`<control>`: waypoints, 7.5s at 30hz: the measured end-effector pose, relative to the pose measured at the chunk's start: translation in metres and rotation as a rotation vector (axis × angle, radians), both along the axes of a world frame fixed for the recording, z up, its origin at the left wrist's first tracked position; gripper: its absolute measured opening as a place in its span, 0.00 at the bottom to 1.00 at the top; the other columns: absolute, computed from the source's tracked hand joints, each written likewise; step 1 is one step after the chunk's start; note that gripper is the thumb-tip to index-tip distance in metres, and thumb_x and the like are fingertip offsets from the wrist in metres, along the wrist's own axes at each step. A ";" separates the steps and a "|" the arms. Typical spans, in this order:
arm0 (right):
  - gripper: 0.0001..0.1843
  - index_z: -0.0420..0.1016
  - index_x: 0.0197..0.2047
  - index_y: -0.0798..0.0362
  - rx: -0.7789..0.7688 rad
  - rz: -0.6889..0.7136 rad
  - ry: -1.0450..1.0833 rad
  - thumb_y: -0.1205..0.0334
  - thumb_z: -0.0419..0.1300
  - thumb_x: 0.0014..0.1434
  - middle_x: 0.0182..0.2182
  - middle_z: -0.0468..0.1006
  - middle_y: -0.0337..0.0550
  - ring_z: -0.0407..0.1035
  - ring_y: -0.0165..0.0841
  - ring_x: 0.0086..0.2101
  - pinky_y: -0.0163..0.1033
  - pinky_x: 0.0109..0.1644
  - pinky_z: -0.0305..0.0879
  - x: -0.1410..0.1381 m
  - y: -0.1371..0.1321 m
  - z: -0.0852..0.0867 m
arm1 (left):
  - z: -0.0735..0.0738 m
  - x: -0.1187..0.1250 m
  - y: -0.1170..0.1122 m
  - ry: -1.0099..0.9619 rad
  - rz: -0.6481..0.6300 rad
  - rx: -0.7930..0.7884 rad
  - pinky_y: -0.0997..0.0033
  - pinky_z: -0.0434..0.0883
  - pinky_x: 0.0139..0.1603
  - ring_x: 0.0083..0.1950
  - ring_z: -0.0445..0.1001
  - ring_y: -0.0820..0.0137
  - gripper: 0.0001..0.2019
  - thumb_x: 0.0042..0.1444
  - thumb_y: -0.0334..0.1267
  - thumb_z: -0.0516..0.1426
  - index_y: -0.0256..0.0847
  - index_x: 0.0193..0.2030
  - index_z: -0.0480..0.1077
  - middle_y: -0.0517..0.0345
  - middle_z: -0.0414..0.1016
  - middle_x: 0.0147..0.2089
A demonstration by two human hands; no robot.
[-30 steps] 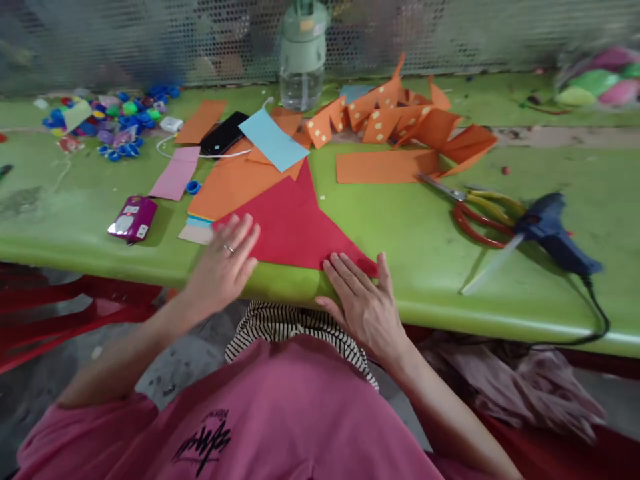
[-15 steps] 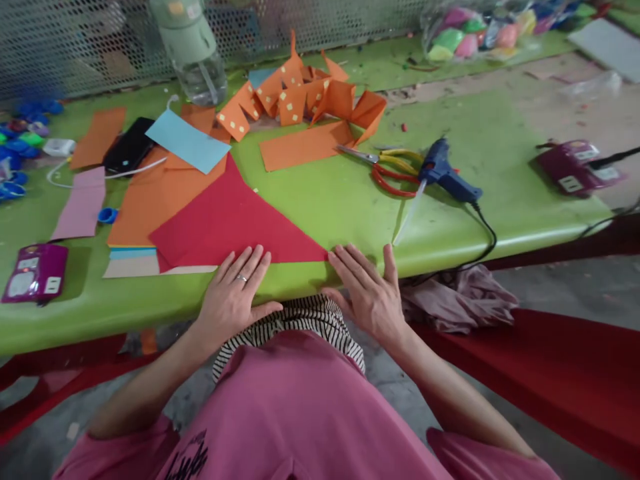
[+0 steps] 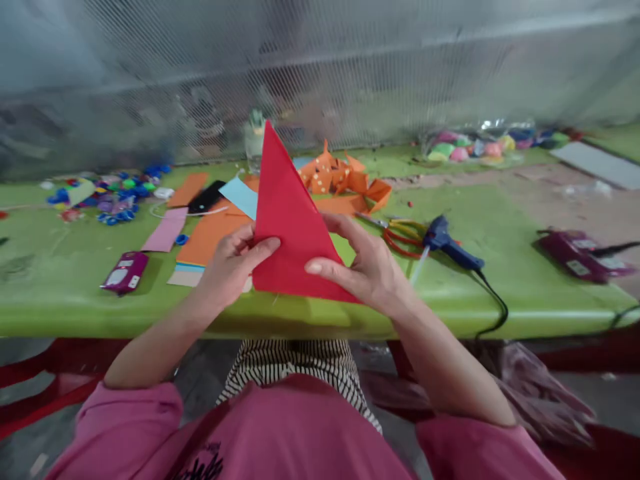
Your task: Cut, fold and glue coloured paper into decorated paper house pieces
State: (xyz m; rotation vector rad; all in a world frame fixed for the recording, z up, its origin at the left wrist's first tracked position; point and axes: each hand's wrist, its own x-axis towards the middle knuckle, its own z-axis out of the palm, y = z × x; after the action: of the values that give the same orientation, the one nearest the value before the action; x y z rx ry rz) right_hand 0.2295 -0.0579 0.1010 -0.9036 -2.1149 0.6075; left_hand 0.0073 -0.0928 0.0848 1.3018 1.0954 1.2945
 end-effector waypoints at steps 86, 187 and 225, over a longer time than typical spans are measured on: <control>0.23 0.65 0.24 0.52 -0.364 0.137 -0.250 0.46 0.56 0.65 0.21 0.61 0.33 0.54 0.26 0.25 0.34 0.28 0.50 -0.018 0.003 -0.003 | 0.008 -0.036 0.037 -0.219 0.071 -0.049 0.71 0.75 0.46 0.42 0.82 0.69 0.21 0.51 0.56 0.67 0.41 0.42 0.79 0.55 0.84 0.41; 0.24 0.72 0.27 0.51 -0.563 -0.004 -0.184 0.38 0.62 0.58 0.22 0.72 0.37 0.61 0.28 0.23 0.34 0.24 0.55 -0.002 0.004 -0.018 | -0.039 -0.046 0.016 -0.288 0.093 -0.215 0.71 0.75 0.38 0.31 0.78 0.72 0.19 0.44 0.54 0.71 0.40 0.30 0.78 0.58 0.81 0.30; 0.18 0.83 0.39 0.49 -0.160 -0.045 -0.013 0.44 0.61 0.62 0.36 0.83 0.44 0.74 0.36 0.37 0.42 0.45 0.70 -0.049 0.035 -0.015 | -0.036 0.005 0.030 0.114 0.014 -0.043 0.71 0.50 0.26 0.24 0.54 0.77 0.17 0.56 0.54 0.62 0.40 0.30 0.77 0.67 0.58 0.21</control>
State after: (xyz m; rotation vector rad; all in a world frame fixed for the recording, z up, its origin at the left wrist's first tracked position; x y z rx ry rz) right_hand 0.1801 -0.0229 0.0862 -1.0430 -2.0735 0.7574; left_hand 0.0121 -0.0632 0.0490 1.3517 1.2070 1.2131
